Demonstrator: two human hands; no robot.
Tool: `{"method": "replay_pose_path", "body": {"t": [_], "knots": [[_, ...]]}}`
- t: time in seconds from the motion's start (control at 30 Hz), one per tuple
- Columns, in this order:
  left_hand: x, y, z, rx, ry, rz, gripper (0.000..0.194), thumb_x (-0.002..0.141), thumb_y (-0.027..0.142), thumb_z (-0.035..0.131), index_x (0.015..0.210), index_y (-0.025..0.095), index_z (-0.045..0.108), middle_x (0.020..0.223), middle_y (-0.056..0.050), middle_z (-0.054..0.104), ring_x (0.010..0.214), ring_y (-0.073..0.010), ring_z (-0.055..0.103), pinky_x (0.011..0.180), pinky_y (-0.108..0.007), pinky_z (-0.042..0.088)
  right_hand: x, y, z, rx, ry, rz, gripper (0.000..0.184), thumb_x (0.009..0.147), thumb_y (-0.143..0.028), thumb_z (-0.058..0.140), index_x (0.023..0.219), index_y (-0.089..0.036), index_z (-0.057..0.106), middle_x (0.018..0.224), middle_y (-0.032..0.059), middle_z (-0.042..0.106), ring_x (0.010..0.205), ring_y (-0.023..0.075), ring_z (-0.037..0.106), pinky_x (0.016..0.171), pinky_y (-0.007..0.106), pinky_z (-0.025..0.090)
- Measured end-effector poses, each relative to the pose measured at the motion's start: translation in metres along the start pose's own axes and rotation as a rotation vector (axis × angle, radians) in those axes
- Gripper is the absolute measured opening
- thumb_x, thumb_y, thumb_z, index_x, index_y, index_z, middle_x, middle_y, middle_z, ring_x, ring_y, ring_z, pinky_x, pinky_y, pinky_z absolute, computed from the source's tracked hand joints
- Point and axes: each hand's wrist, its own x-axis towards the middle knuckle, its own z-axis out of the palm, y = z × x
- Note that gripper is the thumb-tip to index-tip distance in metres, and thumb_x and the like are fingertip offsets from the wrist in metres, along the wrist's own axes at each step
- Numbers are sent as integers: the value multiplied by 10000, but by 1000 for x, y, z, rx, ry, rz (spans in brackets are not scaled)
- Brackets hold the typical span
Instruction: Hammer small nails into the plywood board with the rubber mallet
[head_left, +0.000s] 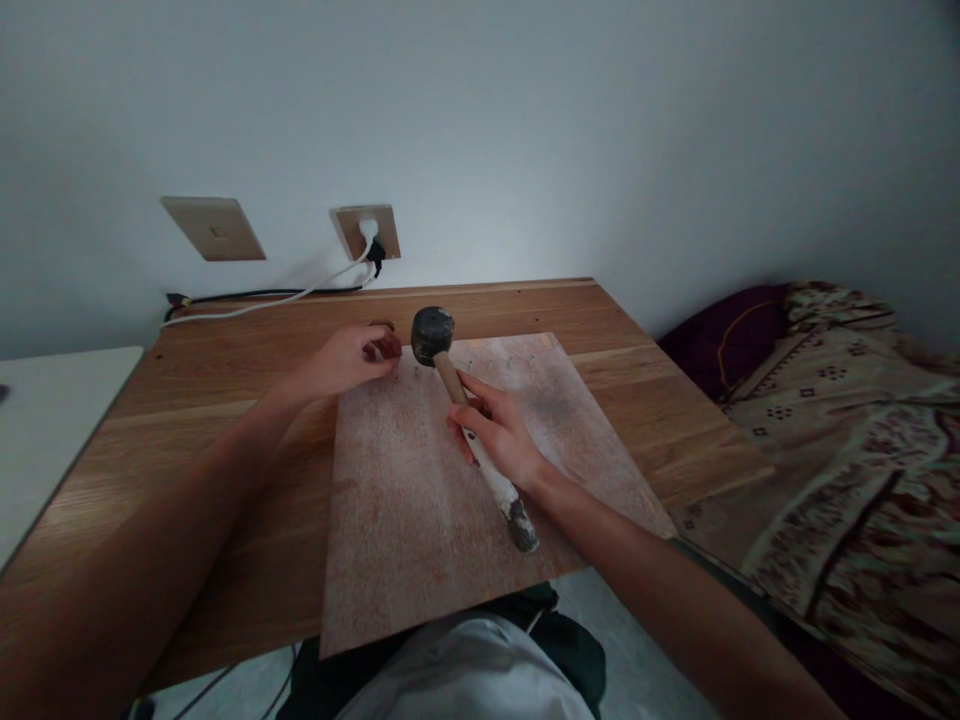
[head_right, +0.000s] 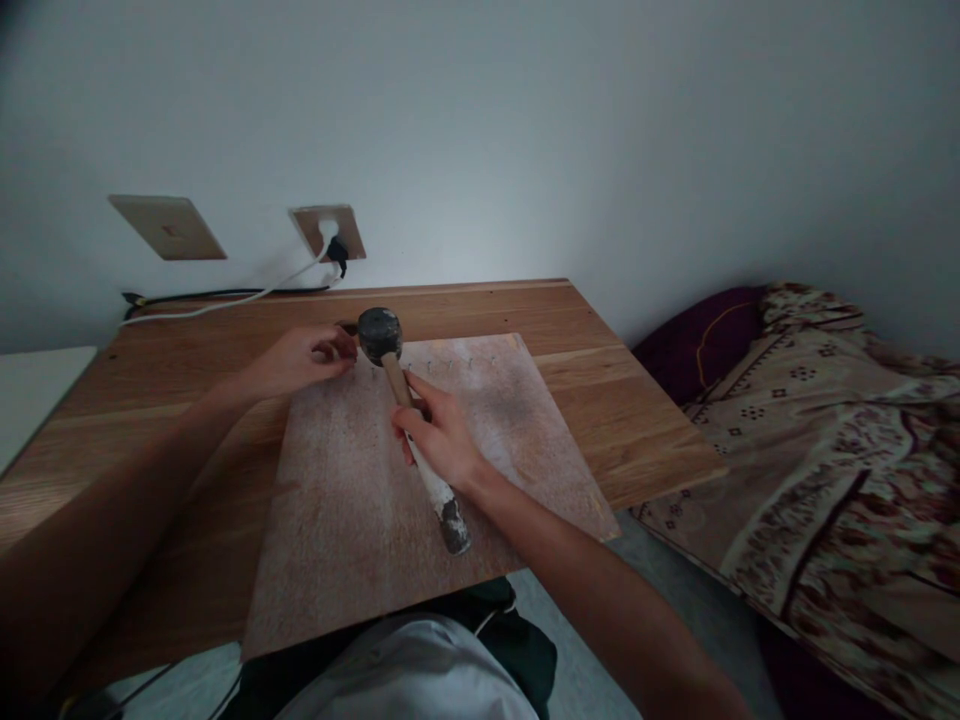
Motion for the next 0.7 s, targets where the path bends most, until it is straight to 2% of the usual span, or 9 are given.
{"method": "replay_pose_path", "body": {"t": [0.17, 0.3, 0.53, 0.7], "knots": [[0, 0, -2, 17, -93, -26, 235, 763, 348, 668, 912, 174, 720, 818, -29, 731, 696, -170, 653, 667, -287, 519, 3, 5, 1, -48, -66, 8, 454, 870, -299, 588, 1305, -184, 648, 625, -87, 556, 385, 96, 481, 382, 240, 384], [0, 1, -4, 22, -154, -1, 213, 748, 333, 664, 875, 170, 713, 802, -18, 725, 701, -162, 649, 663, -271, 504, 3, 7, 0, -98, -72, -9, 454, 888, -297, 580, 1324, -186, 640, 613, -94, 558, 391, 99, 496, 399, 241, 390], [-1, 1, -4, -50, -185, 0, 258, 747, 296, 638, 949, 163, 727, 836, -20, 730, 722, -164, 651, 678, -272, 506, 1, 9, 1, -106, -97, -4, 470, 893, -281, 584, 1350, -182, 632, 615, -98, 547, 394, 90, 485, 406, 237, 387], [-2, -4, -4, -67, -169, -7, 214, 750, 299, 644, 899, 170, 727, 794, 4, 714, 733, -155, 656, 718, -267, 521, 2, 11, 0, -99, -97, 13, 460, 891, -280, 594, 1337, -177, 636, 639, -92, 565, 393, 89, 498, 402, 237, 393]]}}
